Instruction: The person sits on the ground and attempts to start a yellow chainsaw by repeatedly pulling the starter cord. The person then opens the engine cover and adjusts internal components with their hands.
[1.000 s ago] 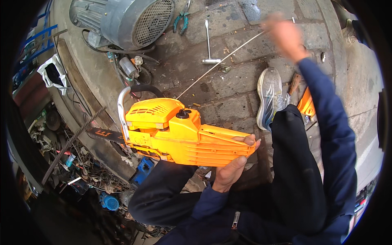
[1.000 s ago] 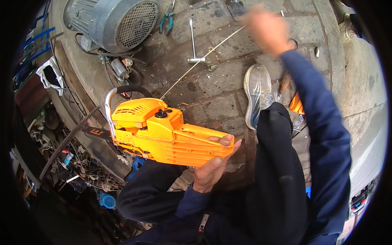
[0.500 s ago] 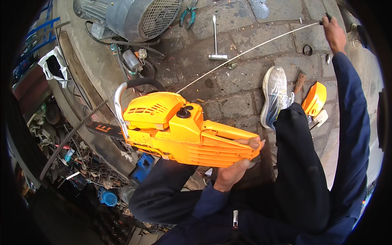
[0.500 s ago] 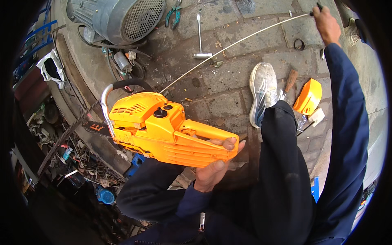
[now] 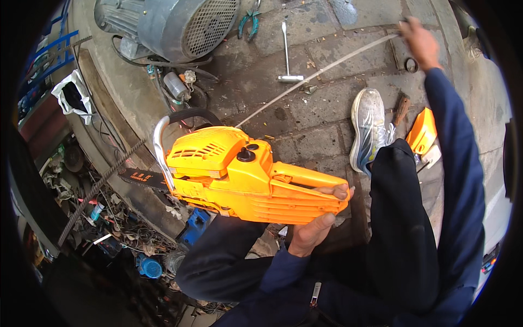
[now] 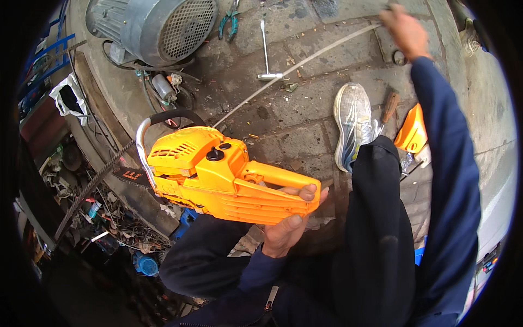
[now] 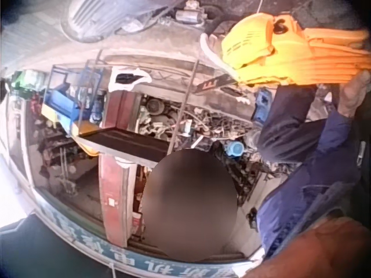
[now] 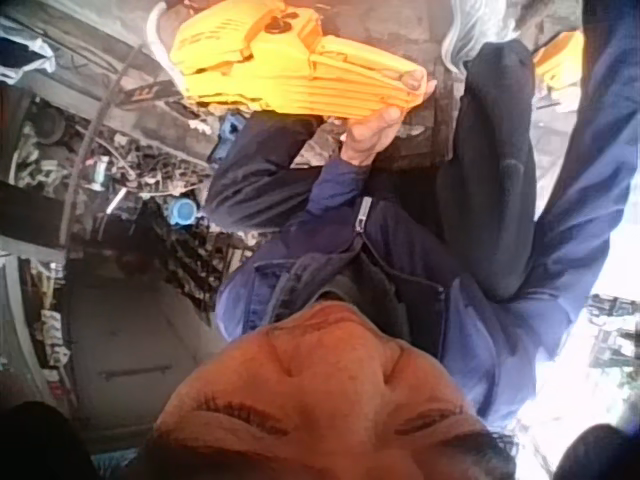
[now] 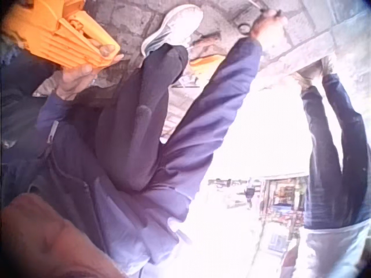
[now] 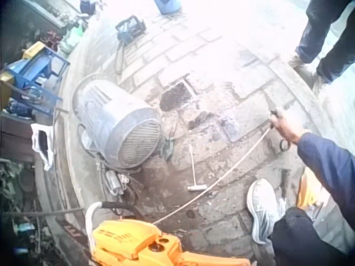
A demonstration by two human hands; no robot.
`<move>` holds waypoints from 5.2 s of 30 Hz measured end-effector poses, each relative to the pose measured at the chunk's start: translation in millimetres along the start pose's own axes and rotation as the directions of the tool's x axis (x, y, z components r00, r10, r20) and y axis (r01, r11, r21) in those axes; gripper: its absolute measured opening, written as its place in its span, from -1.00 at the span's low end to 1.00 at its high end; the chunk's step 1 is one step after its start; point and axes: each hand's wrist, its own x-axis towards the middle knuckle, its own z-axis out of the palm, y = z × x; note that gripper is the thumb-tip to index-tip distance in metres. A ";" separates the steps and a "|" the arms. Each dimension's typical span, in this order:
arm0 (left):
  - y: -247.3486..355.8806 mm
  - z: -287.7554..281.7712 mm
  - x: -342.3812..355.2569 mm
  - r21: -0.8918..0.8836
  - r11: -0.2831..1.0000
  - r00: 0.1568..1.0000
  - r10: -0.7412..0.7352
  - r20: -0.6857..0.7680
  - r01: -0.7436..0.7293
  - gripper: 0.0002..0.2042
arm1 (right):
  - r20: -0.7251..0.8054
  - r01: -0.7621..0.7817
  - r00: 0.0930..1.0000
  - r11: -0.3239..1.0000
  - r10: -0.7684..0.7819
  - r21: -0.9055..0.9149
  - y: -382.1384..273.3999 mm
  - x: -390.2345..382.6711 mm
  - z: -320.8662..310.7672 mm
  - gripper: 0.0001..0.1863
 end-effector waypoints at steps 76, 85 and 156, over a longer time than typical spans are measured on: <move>10.0 -17.8 -11.2 0.059 0.998 1.000 -0.010 0.024 0.009 -0.49 | -0.040 -0.113 0.993 0.987 0.109 -0.112 16.7 10.5 27.5 -0.50; 6.2 -17.6 -16.1 0.022 0.999 0.993 -0.042 -0.113 0.045 -0.51 | 0.287 0.579 0.631 0.684 -0.721 0.444 -319.5 -157.7 35.1 -0.66; 9.5 -25.8 -36.4 -0.005 1.000 0.996 -0.027 -0.082 0.027 -0.52 | 0.097 0.138 0.987 0.989 -0.131 -0.062 -64.4 -5.1 36.3 -0.60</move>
